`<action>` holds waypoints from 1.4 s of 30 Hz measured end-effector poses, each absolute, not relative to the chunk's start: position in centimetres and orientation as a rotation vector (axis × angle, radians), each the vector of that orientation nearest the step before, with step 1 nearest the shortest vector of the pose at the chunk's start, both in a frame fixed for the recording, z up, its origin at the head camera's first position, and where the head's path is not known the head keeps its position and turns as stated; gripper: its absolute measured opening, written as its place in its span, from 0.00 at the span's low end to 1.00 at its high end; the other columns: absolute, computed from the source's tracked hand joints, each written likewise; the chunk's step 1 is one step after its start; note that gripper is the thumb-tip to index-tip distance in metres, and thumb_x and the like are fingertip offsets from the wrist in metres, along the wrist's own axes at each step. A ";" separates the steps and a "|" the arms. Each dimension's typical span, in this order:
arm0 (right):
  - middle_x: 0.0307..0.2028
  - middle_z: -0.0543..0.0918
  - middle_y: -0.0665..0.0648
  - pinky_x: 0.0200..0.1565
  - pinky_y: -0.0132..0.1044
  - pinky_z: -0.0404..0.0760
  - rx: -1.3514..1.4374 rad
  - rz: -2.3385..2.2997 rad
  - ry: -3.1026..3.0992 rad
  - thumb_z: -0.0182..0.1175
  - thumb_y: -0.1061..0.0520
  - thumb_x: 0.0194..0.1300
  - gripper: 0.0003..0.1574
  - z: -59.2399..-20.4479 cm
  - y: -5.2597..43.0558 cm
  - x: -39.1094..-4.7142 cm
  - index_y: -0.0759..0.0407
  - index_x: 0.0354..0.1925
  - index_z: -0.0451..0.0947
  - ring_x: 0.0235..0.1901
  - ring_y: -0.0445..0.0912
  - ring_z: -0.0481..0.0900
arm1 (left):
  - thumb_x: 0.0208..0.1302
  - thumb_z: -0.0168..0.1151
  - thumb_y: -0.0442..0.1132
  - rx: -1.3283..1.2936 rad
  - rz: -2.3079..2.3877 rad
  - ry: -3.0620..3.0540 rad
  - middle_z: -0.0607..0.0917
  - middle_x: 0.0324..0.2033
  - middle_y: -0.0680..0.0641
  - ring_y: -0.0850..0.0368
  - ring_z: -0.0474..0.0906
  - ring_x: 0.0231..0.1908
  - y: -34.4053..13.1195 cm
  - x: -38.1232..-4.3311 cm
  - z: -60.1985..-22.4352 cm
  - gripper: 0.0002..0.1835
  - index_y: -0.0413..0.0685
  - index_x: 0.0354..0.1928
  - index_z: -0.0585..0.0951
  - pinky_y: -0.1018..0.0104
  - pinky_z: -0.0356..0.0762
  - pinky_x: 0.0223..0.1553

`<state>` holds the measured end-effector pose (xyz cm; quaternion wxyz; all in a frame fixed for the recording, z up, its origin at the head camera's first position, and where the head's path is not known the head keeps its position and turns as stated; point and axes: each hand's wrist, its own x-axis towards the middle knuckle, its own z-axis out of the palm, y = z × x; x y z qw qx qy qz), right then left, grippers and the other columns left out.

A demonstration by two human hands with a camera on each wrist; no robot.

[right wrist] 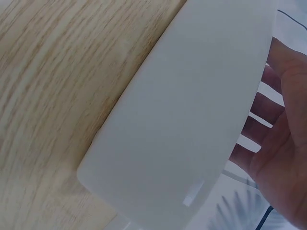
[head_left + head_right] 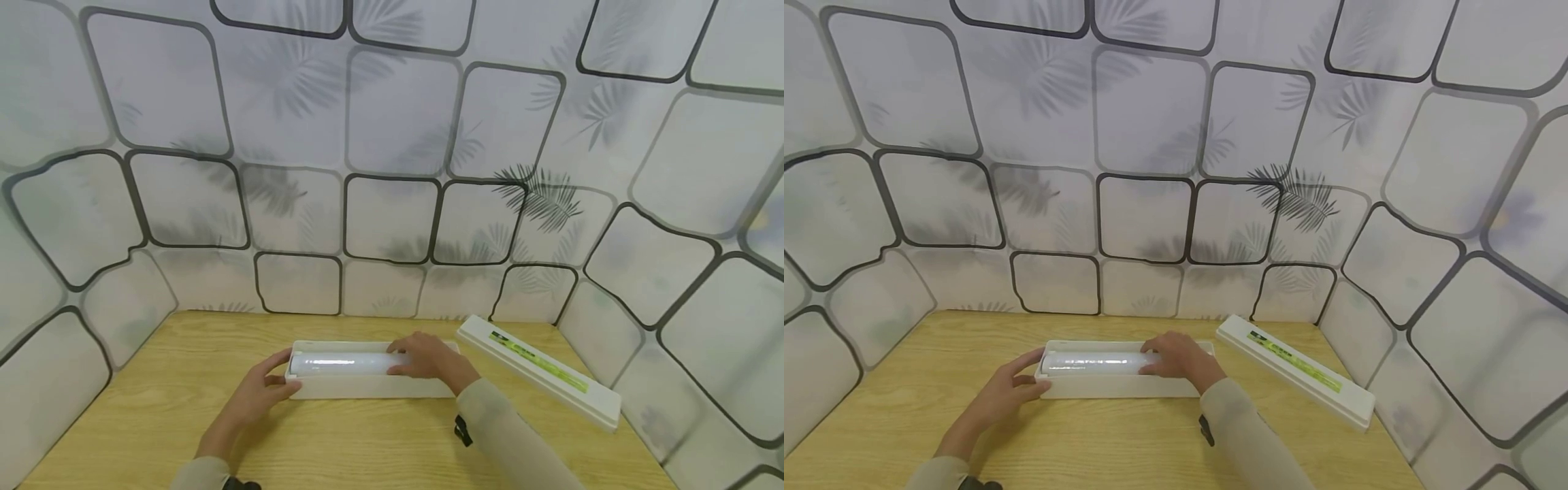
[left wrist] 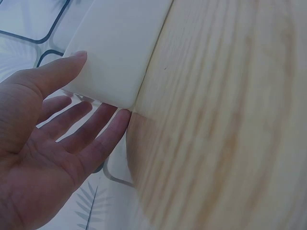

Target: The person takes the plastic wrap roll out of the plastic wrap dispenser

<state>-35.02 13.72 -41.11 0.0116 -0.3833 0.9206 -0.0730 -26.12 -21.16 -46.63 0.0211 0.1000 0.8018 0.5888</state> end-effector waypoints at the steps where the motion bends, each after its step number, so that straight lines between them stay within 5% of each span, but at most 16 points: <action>1: 0.54 0.89 0.53 0.50 0.47 0.85 -1.174 -0.232 2.865 0.67 0.39 0.69 0.27 -41.2 13.7 -35.1 0.51 0.59 0.84 0.49 0.50 0.86 | 0.69 0.68 0.34 0.309 1.825 2.486 0.60 0.76 0.27 0.37 0.83 0.57 -21.2 -26.1 -46.6 0.40 0.36 0.78 0.60 0.61 0.89 0.47; 12: 0.68 0.79 0.59 0.65 0.58 0.77 -1.074 -0.356 2.730 0.61 0.41 0.74 0.34 -41.8 13.9 -35.5 0.53 0.71 0.74 0.64 0.58 0.80 | 0.69 0.68 0.36 0.286 1.804 2.490 0.60 0.76 0.27 0.38 0.82 0.58 -21.2 -26.0 -46.6 0.41 0.38 0.78 0.60 0.60 0.89 0.47; 26: 0.71 0.76 0.60 0.68 0.55 0.76 -1.078 -0.563 2.635 0.60 0.45 0.76 0.34 -42.4 14.1 -35.6 0.55 0.73 0.71 0.68 0.57 0.77 | 0.69 0.68 0.36 0.313 1.822 2.476 0.61 0.76 0.26 0.39 0.83 0.56 -21.3 -26.2 -46.9 0.41 0.36 0.78 0.60 0.60 0.89 0.47; 35: 0.66 0.81 0.61 0.60 0.47 0.82 -1.155 -0.647 2.623 0.62 0.48 0.75 0.32 -42.7 14.2 -35.7 0.58 0.71 0.73 0.57 0.51 0.83 | 0.69 0.68 0.34 0.321 1.854 2.468 0.60 0.76 0.26 0.38 0.83 0.56 -21.3 -26.4 -46.9 0.40 0.36 0.78 0.60 0.63 0.88 0.46; 42: 0.66 0.81 0.60 0.64 0.51 0.80 -1.195 -0.649 2.643 0.61 0.48 0.75 0.31 -42.9 14.0 -35.9 0.59 0.70 0.74 0.61 0.55 0.82 | 0.69 0.68 0.35 0.325 1.853 2.466 0.60 0.76 0.26 0.38 0.83 0.56 -21.4 -26.4 -47.0 0.41 0.35 0.78 0.59 0.62 0.88 0.46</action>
